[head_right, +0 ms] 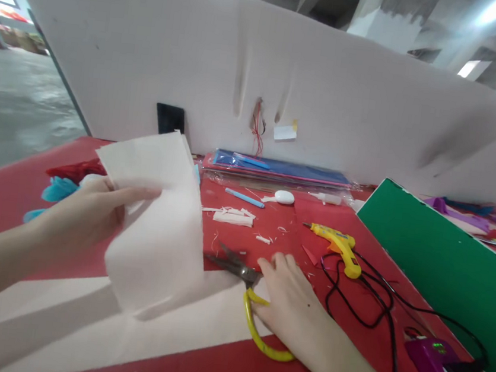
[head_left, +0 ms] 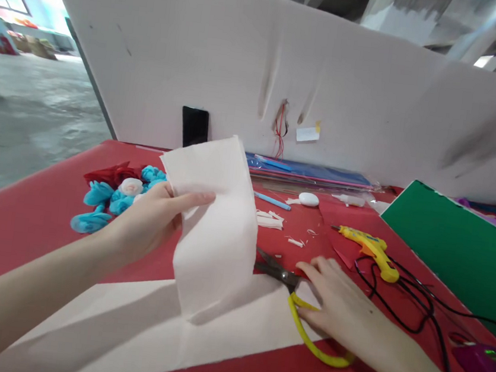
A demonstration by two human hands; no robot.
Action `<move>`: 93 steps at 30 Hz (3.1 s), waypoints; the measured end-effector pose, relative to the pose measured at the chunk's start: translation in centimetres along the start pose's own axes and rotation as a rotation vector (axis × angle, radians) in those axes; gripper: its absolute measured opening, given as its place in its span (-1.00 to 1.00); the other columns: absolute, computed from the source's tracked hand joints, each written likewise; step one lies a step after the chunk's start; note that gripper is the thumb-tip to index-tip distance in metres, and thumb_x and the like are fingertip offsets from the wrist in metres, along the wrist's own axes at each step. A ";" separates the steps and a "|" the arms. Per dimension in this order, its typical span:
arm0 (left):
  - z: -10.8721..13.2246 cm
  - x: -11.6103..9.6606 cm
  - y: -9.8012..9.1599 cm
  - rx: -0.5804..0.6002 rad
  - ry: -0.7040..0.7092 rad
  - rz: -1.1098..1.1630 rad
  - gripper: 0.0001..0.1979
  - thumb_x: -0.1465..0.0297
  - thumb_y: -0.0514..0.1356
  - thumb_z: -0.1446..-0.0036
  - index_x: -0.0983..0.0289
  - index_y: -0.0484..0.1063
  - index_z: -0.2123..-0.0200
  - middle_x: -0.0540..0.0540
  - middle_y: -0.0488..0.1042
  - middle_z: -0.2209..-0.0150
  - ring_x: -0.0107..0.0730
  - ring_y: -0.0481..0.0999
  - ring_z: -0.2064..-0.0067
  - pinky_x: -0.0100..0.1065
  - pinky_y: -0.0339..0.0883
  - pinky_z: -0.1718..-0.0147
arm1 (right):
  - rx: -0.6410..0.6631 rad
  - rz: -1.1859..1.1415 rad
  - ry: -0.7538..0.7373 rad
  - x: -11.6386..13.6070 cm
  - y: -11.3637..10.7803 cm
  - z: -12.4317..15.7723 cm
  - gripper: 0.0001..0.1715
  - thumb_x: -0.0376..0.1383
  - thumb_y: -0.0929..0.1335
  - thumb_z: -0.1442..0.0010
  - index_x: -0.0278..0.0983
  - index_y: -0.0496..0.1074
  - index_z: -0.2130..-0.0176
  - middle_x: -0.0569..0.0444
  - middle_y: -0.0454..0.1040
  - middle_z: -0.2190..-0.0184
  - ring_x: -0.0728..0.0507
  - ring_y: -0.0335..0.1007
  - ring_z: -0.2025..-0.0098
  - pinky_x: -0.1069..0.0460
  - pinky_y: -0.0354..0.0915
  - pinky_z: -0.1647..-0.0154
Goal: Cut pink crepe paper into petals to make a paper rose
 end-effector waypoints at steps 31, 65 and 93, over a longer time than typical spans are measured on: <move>-0.8 -0.3 0.8 -0.088 -0.001 0.114 -0.87 0.42 0.28 0.00 0.28 0.54 0.31 0.02 0.60 0.39 -0.43 0.54 0.43 -0.52 0.40 0.48 | 0.212 -1.303 0.183 5.4 0.9 3.2 -0.16 -0.40 0.48 0.10 -0.26 0.12 -0.11 0.14 0.50 0.43 0.01 0.43 0.57 0.14 0.39 0.51; -0.9 1.7 2.1 0.002 -0.273 0.203 -0.93 0.55 0.22 -0.03 0.35 0.49 0.46 0.12 0.59 0.49 -0.35 0.58 0.46 -0.50 0.46 0.50 | -0.520 0.537 -1.306 6.2 2.1 4.2 -0.66 -0.33 0.19 -0.32 -0.13 0.37 -0.03 0.26 0.39 -0.06 0.03 0.21 -0.14 0.16 0.22 -0.11; -3.1 6.6 2.4 0.128 -0.404 0.184 -0.87 0.65 0.15 -0.03 0.41 0.47 0.35 0.17 0.59 0.47 -0.30 0.58 0.48 -0.40 0.46 0.41 | -0.027 0.426 -1.200 4.4 8.6 2.9 -0.50 -0.21 -0.04 -0.40 -0.32 0.08 -0.21 0.09 0.08 -0.26 -0.08 -0.08 -0.27 -0.07 0.11 -0.20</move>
Point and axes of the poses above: each hand's wrist, its own z-axis away from the middle knuckle, its own y-axis out of the palm, x = y × z, the point moved 2 cm from there along -z, towards the middle knuckle
